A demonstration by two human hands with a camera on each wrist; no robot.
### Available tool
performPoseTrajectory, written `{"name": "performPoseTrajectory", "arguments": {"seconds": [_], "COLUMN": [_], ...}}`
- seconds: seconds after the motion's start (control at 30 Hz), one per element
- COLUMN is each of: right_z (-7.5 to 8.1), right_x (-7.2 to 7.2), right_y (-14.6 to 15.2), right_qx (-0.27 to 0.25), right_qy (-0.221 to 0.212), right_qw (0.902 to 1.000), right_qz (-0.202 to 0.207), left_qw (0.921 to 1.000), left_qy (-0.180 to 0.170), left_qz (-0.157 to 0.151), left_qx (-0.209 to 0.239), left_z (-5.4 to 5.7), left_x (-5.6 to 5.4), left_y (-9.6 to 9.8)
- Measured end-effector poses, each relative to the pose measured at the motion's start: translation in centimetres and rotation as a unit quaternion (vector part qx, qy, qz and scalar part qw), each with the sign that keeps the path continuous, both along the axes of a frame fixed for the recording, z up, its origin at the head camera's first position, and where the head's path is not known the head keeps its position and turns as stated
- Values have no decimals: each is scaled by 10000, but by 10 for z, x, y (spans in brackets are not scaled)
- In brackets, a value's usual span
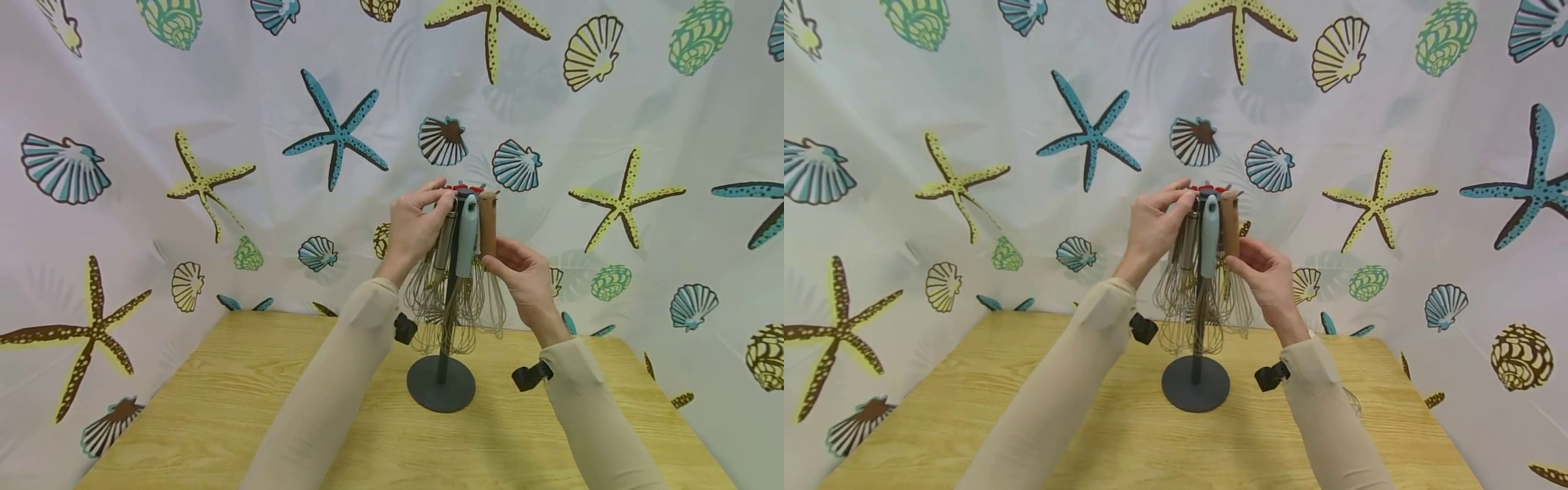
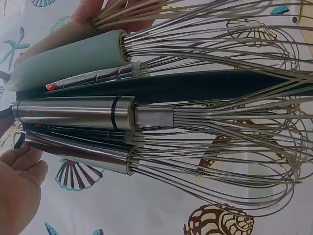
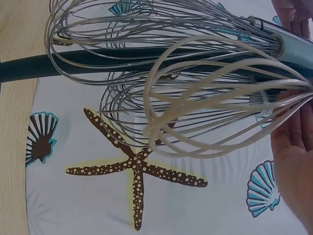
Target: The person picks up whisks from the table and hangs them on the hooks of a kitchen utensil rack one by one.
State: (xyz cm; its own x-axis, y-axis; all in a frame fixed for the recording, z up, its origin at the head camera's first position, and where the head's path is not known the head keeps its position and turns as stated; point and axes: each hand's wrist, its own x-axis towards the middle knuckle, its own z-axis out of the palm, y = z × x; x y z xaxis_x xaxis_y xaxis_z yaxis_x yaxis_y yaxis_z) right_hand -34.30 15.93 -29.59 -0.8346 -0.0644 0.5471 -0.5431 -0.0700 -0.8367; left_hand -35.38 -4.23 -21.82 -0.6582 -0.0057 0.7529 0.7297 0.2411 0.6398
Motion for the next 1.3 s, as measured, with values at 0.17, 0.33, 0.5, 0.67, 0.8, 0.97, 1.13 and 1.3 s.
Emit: {"name": "performPoseTrajectory", "arguments": {"seconds": [0.17, 0.33, 0.5, 0.67, 0.8, 0.97, 1.13, 1.3], "right_z": [1, 0, 1, 1, 0, -1, -3, -3], "right_x": [1, 1, 2, 2, 3, 3, 2, 3], "right_y": [-1, 1, 1, 0, -1, -1, -2, -2], "right_qx": [11, 13, 28, 91, 114, 82, 99, 73], "right_qy": [60, -1, 14, 41, -1, -51, -11, 0], "right_qw": [10000, 10000, 10000, 9999, 9999, 9999, 9999, 10000], "right_qz": [31, -43, 34, 34, 15, 33, 33, -2], "left_qw": [9999, 9997, 9995, 9990, 9987, 9986, 9975, 9976], "left_qy": [-41, -10, -39, -79, -58, -93, -291, -293], "left_qz": [-63, -81, -154, -360, -424, -427, -548, -516], "left_qx": [-81, -225, -262, -270, -277, -291, -333, -346], "left_z": [2, 4, 4, 4, 4, 2, -4, -5], "left_x": [-2, -4, -4, -6, -8, -7, -4, -3], "left_y": [-2, -1, -2, -5, -6, -7, -9, -8]}}
